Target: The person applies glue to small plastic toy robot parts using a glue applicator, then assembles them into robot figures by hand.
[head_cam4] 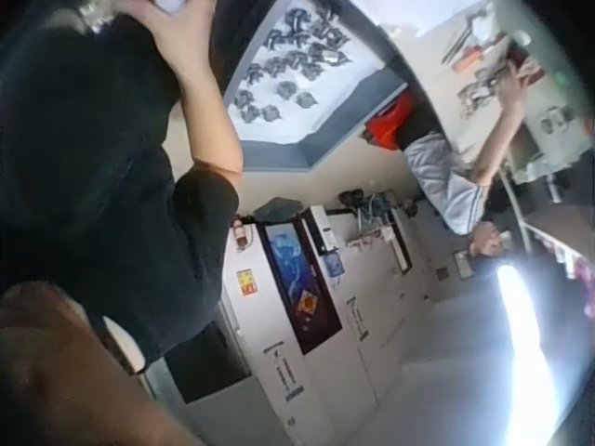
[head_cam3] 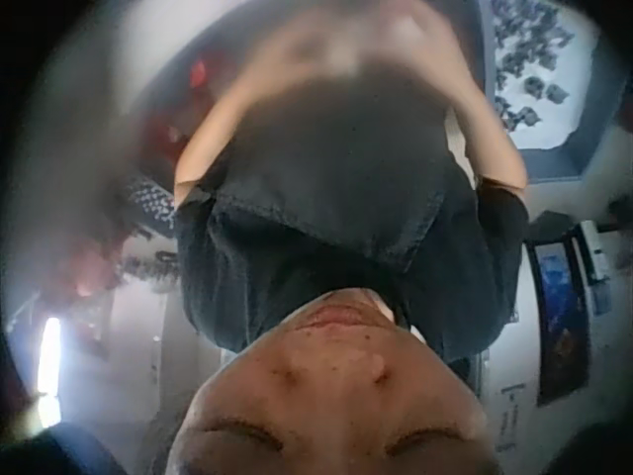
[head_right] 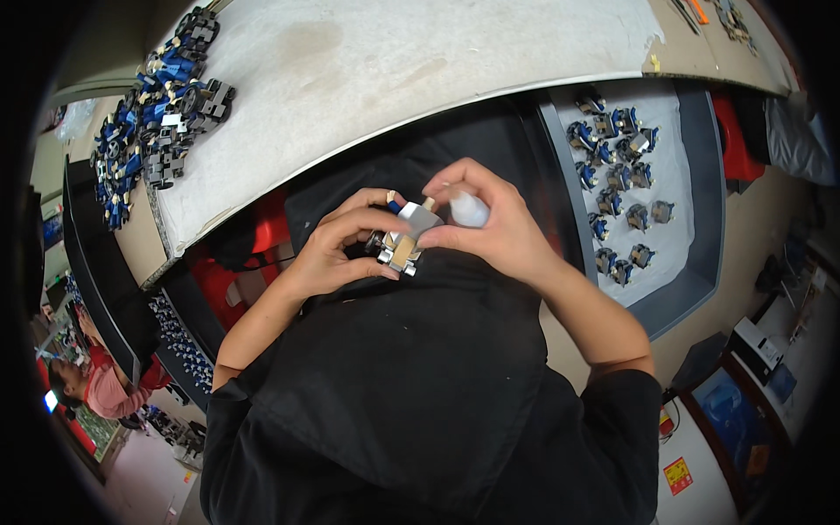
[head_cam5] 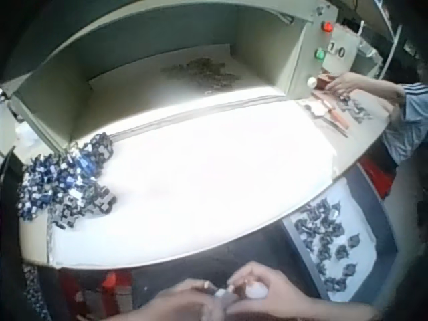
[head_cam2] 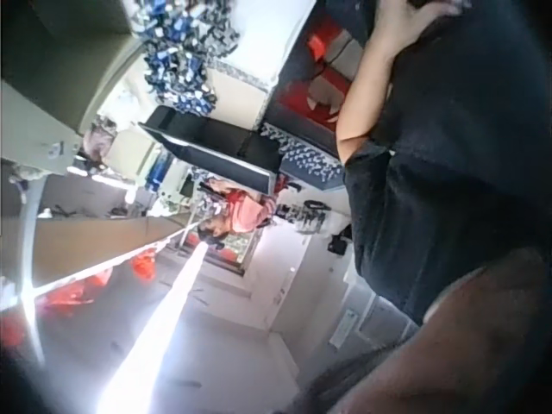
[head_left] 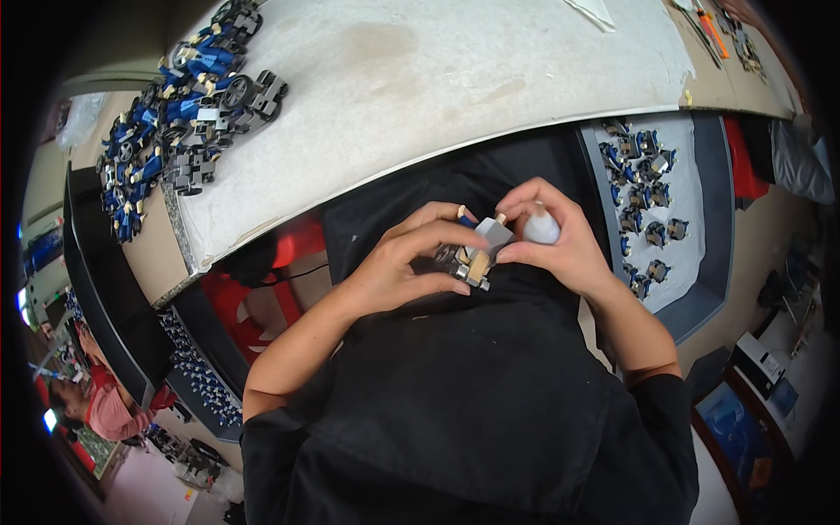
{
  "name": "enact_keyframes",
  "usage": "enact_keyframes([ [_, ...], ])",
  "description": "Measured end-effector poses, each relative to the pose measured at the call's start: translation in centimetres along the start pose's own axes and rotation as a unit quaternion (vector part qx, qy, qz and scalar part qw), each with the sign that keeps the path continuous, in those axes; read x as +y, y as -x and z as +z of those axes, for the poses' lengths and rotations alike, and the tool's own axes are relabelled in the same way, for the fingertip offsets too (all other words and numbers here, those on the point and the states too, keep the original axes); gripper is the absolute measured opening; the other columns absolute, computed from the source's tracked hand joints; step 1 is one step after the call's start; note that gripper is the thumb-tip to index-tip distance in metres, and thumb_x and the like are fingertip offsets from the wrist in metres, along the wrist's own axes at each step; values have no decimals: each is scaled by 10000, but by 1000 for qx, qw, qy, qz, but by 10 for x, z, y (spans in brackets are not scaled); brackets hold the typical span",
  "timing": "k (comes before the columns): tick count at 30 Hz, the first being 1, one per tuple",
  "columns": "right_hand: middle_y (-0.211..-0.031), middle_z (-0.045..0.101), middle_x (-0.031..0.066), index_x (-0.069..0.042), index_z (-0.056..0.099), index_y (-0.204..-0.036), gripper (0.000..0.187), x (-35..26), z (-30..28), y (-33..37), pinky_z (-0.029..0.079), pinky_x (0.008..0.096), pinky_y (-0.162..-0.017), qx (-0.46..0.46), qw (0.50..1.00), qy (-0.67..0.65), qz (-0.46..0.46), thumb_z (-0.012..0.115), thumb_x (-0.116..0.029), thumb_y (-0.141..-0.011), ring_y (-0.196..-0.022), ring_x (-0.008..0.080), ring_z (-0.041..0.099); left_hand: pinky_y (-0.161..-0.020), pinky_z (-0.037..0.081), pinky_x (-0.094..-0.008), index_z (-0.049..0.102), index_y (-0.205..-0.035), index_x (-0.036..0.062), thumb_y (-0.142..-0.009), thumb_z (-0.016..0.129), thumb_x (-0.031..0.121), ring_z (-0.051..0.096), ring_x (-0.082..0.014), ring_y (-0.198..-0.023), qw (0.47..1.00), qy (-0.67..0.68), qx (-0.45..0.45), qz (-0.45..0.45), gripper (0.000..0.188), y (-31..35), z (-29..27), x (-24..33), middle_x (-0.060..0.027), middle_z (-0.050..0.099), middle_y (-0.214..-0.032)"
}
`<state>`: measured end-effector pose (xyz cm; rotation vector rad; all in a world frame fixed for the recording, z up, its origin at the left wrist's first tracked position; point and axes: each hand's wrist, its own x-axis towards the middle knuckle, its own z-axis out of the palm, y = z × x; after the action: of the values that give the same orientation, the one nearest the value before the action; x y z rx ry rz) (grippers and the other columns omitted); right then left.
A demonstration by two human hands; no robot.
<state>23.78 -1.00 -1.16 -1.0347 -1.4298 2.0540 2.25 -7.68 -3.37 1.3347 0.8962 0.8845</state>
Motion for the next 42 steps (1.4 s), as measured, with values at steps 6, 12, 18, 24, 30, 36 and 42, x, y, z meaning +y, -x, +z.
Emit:
enact_keyframes([
  [6,-889,597,37,-33,546,-970,405,-1,-2,-10,445,237,-756,-39,996,42,62,791,-107,-657,-850,90,551,-915,429,-318,436,-1197,36,-701,738,31,532,-162,-1046,991,100,-28,-89,581,-8,-3,-3,-94,453,-1233],
  [12,-902,579,17,-17,571,-948,373,-5,-1,2,440,232,-734,-13,980,18,197,788,-88,-653,-843,89,540,-878,434,-322,496,-1176,44,-738,693,31,561,-183,-1033,989,61,-19,-132,481,2,10,3,-96,547,-1175],
  [18,-834,582,27,12,588,-881,358,-7,-3,10,410,250,-751,-45,984,105,139,807,-139,-641,-813,96,534,-837,452,-353,525,-1143,39,-705,712,84,587,-287,-963,995,-95,-25,-24,479,0,16,11,-128,588,-1074],
  [24,-806,591,20,17,585,-854,375,1,1,13,416,233,-734,-18,981,123,150,825,-148,-617,-790,73,531,-827,457,-367,516,-1140,33,-706,705,90,587,-307,-951,994,-108,-31,7,476,-1,18,0,-140,592,-1053],
  [30,-798,598,13,2,592,-851,355,10,-1,8,431,227,-713,9,983,72,167,826,-127,-617,-757,65,541,-836,456,-366,513,-1136,31,-717,702,118,584,-312,-978,995,-100,-7,-14,468,-2,21,-7,-148,584,-1060],
  [36,-852,616,29,-4,590,-947,393,5,-6,2,436,226,-712,-21,987,73,139,808,-93,-633,-780,68,551,-850,453,-340,494,-1153,31,-723,706,91,586,-268,-997,997,-73,-10,-24,483,-9,11,-1,-128,575,-1078],
  [42,-1159,560,103,-73,495,-1230,689,-21,1,9,448,239,-626,49,966,208,-142,788,-91,-607,-691,107,548,-967,406,-389,382,-1153,43,-754,663,-35,462,-235,-1160,983,137,72,97,494,-19,20,-9,-162,398,-1255],
])
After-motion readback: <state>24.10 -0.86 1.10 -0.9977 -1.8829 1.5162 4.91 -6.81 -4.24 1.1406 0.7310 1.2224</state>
